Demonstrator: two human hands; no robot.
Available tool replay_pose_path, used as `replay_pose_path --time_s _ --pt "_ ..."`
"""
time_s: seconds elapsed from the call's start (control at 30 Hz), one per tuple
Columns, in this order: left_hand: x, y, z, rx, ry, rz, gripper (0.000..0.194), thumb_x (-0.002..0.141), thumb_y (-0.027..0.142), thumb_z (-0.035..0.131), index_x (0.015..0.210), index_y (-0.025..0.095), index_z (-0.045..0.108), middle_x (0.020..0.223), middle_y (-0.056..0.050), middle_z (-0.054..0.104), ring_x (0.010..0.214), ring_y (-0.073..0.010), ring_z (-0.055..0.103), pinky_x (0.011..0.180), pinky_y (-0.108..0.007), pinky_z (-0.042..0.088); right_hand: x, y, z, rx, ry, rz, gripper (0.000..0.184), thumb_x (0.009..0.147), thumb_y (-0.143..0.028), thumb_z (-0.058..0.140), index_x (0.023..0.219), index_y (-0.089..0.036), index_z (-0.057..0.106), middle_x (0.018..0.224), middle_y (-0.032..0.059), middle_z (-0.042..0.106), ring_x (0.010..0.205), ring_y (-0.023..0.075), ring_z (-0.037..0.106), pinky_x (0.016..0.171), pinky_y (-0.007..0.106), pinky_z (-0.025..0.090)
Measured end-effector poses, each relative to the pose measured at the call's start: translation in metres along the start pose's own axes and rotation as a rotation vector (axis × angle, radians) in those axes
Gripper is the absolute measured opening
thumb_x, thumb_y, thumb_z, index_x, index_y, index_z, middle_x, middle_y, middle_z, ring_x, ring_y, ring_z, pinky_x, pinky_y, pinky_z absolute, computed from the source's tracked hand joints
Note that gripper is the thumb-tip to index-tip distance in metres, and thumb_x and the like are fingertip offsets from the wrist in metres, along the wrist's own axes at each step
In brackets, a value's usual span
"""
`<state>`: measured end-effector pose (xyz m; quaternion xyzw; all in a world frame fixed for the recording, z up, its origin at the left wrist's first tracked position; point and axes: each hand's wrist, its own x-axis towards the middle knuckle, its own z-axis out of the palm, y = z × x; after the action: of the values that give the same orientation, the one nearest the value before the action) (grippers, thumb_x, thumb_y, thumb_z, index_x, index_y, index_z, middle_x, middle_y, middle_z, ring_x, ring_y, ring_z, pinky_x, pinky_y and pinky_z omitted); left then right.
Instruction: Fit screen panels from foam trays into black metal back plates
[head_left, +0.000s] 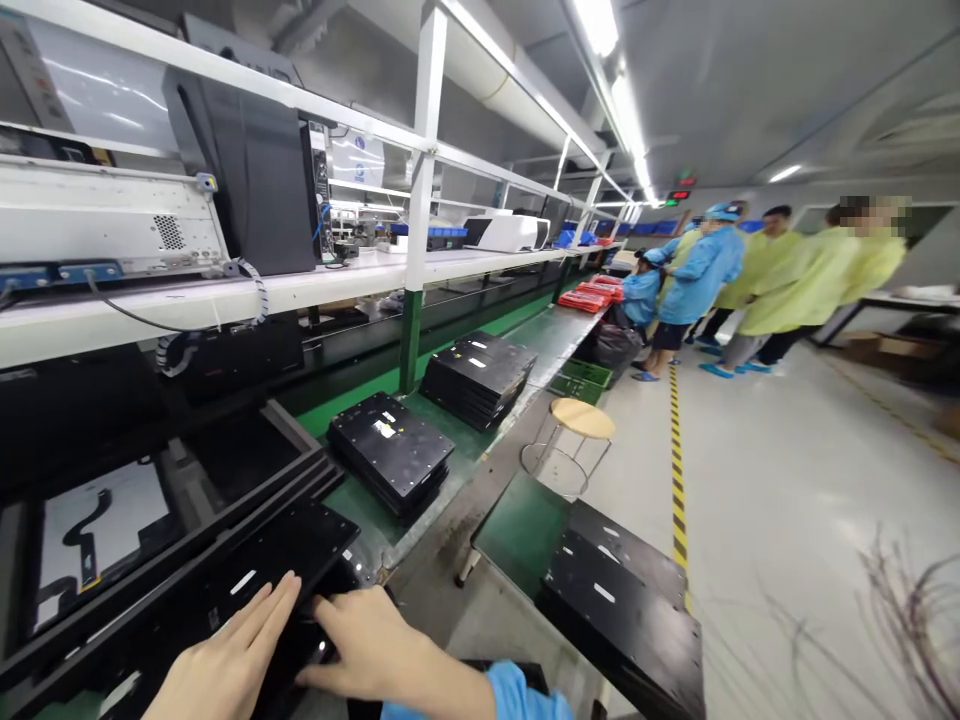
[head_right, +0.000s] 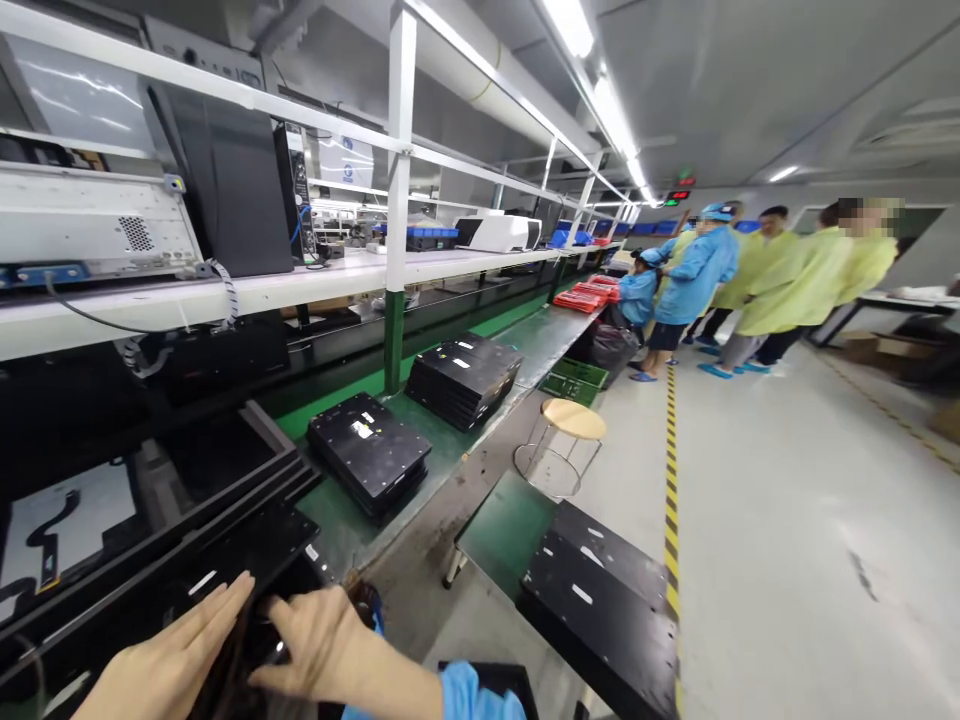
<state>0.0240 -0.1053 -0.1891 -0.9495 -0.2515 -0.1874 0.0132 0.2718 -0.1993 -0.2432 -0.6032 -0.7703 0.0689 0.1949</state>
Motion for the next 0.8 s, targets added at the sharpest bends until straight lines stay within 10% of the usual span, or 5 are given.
replay_pose_path --time_s 0.2,0.37,0.67,0.8 --pt "-0.002 -0.004 0.006 -0.034 -0.108 0.011 0.079 0.098 0.013 0.049 0.171 0.041 0.047 0.167 0.006 0.057 0.139 -0.0272 0.071 0.099 -0.033 0.071 0.049 0.020 0.004 -0.197 0.263 -0.513 0.073 0.095 -0.079 0.069 0.139 -0.021 0.071 0.140 0.0129 0.077 0.132 0.0321 0.068 0.097 0.039 0.059" --pt "-0.004 -0.006 0.014 -0.019 -0.038 -0.042 0.075 0.096 0.011 0.045 0.164 0.040 0.060 0.160 0.006 0.066 0.133 -0.0252 0.076 0.094 -0.029 0.072 0.063 0.034 0.002 -0.275 0.374 -0.916 0.015 0.104 -0.041 0.070 0.095 -0.032 0.078 0.084 -0.0075 0.075 0.060 0.0092 0.057 0.049 0.027 0.037" --pt "0.007 -0.009 -0.004 -0.022 -0.024 -0.072 0.054 0.109 0.031 0.045 0.158 0.039 0.066 0.150 0.007 0.075 0.121 -0.0198 0.082 0.089 -0.023 0.071 0.054 0.022 -0.006 -0.360 0.546 -0.681 0.026 0.103 -0.019 0.061 0.083 -0.026 0.076 0.069 -0.0086 0.069 0.052 0.0114 0.043 0.045 0.029 0.024" --pt "0.005 -0.002 -0.002 -0.053 0.020 -0.114 0.056 0.109 0.033 0.046 0.162 0.042 0.061 0.150 0.007 0.074 0.124 -0.0229 0.081 0.092 -0.029 0.072 0.007 0.023 -0.046 -0.223 0.540 -0.605 0.023 0.108 -0.024 0.061 0.112 -0.030 0.083 0.113 -0.0048 0.087 0.055 0.0105 0.051 0.048 0.031 0.030"
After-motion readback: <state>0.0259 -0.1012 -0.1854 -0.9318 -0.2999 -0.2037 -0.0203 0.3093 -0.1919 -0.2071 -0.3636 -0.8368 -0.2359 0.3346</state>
